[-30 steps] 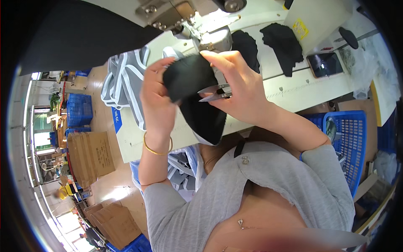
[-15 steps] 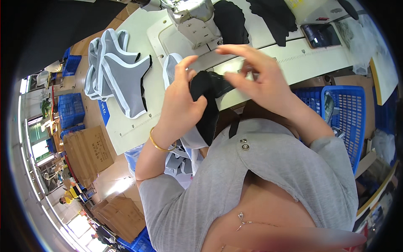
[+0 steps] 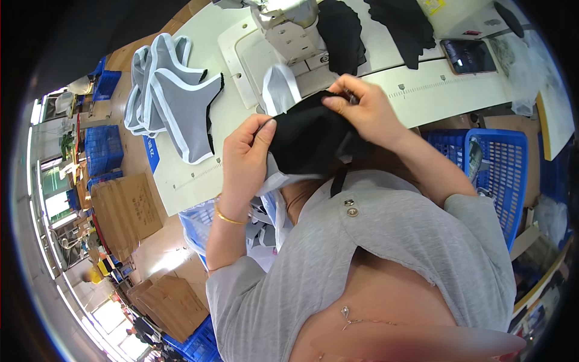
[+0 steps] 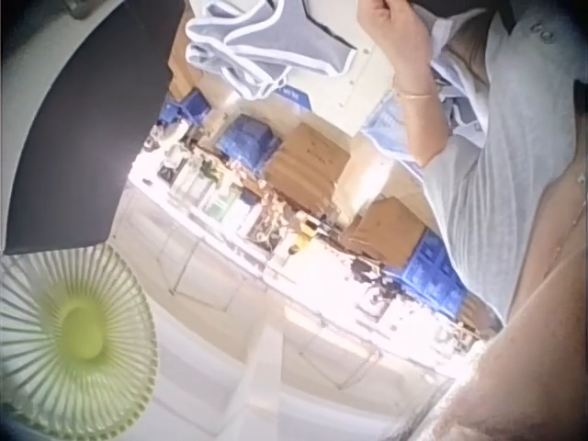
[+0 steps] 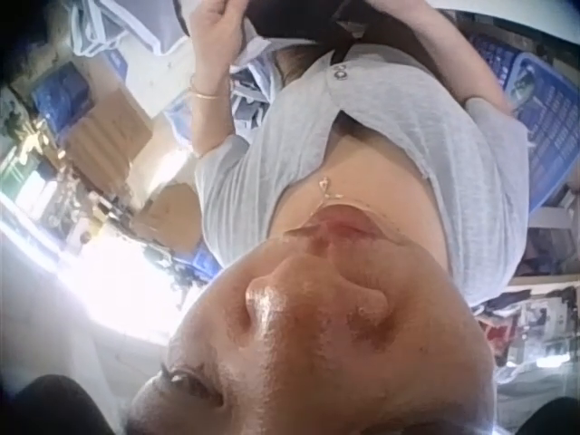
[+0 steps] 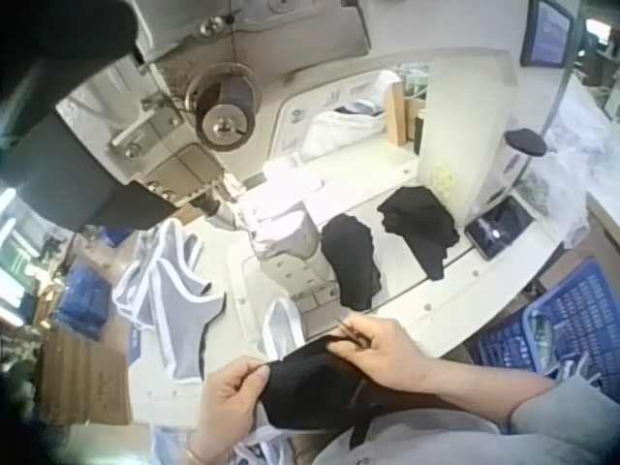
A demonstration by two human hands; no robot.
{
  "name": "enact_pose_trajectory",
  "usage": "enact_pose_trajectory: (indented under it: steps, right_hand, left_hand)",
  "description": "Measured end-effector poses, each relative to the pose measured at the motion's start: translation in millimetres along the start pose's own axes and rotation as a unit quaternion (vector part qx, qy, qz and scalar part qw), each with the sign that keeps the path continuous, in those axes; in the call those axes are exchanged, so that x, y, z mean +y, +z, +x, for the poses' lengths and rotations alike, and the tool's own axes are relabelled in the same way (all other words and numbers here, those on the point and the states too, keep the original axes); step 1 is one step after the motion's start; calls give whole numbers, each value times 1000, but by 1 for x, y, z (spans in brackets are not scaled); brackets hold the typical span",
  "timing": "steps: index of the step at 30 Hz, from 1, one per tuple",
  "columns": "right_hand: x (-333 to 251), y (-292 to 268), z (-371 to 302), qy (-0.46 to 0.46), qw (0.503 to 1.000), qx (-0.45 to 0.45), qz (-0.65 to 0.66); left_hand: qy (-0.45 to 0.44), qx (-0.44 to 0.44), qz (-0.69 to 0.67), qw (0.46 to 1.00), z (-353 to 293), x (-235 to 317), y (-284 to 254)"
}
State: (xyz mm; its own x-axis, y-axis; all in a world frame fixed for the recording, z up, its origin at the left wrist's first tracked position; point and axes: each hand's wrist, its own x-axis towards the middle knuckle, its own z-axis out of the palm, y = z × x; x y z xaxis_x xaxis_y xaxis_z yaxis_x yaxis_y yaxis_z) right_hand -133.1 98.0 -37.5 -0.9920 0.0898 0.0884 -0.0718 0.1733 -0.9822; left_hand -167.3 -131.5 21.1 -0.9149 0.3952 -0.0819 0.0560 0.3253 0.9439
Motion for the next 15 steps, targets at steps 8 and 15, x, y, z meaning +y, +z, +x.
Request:
enact_pose_trajectory:
  steps: [8, 15]
  right_hand:
    - [9, -35, 53, -243, 936, 166, -192]
    - [4, -68, 100, -242, 894, 126, -355]
  left_hand:
    - [78, 125, 173, 974, 14, -9, 22]
    - [74, 116, 152, 979, 18, -1, 23]
